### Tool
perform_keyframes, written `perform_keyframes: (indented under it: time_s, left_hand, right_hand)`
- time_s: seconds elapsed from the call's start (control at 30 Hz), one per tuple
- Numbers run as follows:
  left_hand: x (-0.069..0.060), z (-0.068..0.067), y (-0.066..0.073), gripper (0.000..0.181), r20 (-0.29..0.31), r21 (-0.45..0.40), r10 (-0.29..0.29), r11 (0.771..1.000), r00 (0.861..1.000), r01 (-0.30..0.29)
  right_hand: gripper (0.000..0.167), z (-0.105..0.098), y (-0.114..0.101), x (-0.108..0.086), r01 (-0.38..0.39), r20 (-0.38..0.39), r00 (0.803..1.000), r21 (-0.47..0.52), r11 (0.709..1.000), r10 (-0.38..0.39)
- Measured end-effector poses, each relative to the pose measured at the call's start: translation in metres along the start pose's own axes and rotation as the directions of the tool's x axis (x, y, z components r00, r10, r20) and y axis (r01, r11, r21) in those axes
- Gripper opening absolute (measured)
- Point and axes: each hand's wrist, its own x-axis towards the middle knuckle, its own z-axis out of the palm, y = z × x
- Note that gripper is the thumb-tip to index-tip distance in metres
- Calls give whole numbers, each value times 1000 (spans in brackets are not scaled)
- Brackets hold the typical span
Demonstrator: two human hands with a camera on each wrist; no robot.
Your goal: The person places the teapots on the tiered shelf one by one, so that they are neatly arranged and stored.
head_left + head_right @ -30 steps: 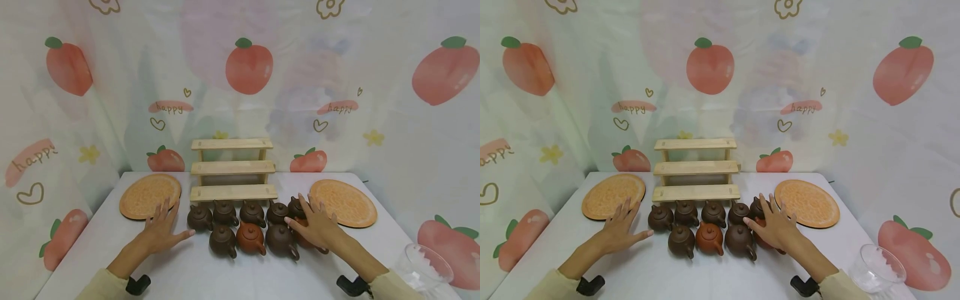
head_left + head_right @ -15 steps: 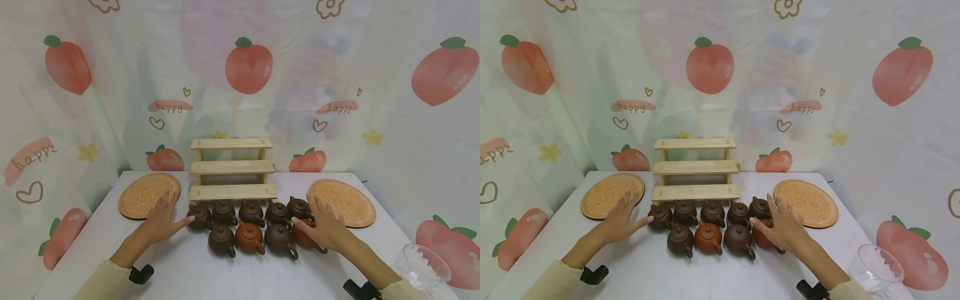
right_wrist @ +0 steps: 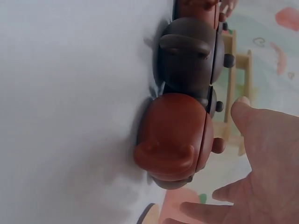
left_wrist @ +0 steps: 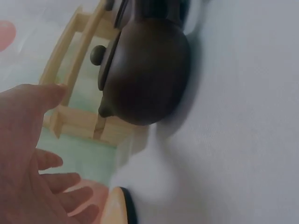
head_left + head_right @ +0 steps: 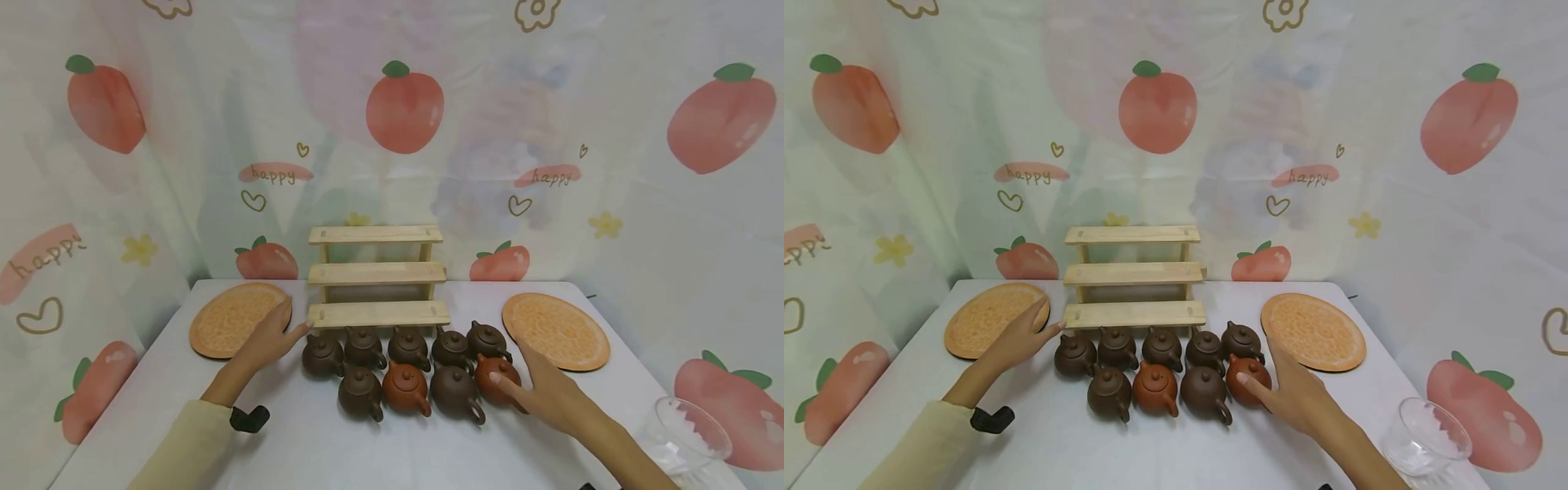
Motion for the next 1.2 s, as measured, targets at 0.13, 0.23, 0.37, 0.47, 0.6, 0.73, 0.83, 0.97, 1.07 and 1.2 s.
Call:
perform_keyframes:
  time_s: [0.13,0.23,0.37,0.47,0.6,0.73,0.83,0.97,1.07,1.2]
  left_hand:
    - [9,3,-2,88,30,-26,-65,997,997,66]
    - [14,5,-1,87,57,-74,-111,991,992,115]
    - [19,10,0,87,86,-135,-153,977,984,164]
    - [22,13,1,87,102,-156,-158,972,982,173]
    - [23,15,3,84,121,-170,-149,971,981,168]
    - [25,17,2,82,124,-181,-151,968,981,172]
    - [26,18,3,81,122,-189,-159,965,980,180]
    - [26,17,4,80,122,-193,-153,966,981,174]
    - [25,18,4,80,121,-196,-149,966,981,170]
    - [25,18,4,80,119,-194,-146,967,982,167]
  right_hand:
    - [107,3,6,-7,-30,10,1000,7,1000,29]
    - [97,7,10,-10,-45,-3,999,25,999,46]
    - [72,13,15,-13,-64,-10,998,35,997,64]
    - [58,17,17,-16,-86,16,996,49,995,86]
    - [39,24,20,-20,-71,24,997,69,995,70]
    - [31,30,22,-22,-17,1,1000,38,999,17]
    - [33,32,22,-22,1,-4,1000,19,1000,-1]
    - [31,34,22,-24,18,-14,1000,-10,1000,-18]
    - [28,35,22,-25,28,-20,999,-27,999,-29]
    - [23,35,21,-25,41,-29,999,-39,998,-42]
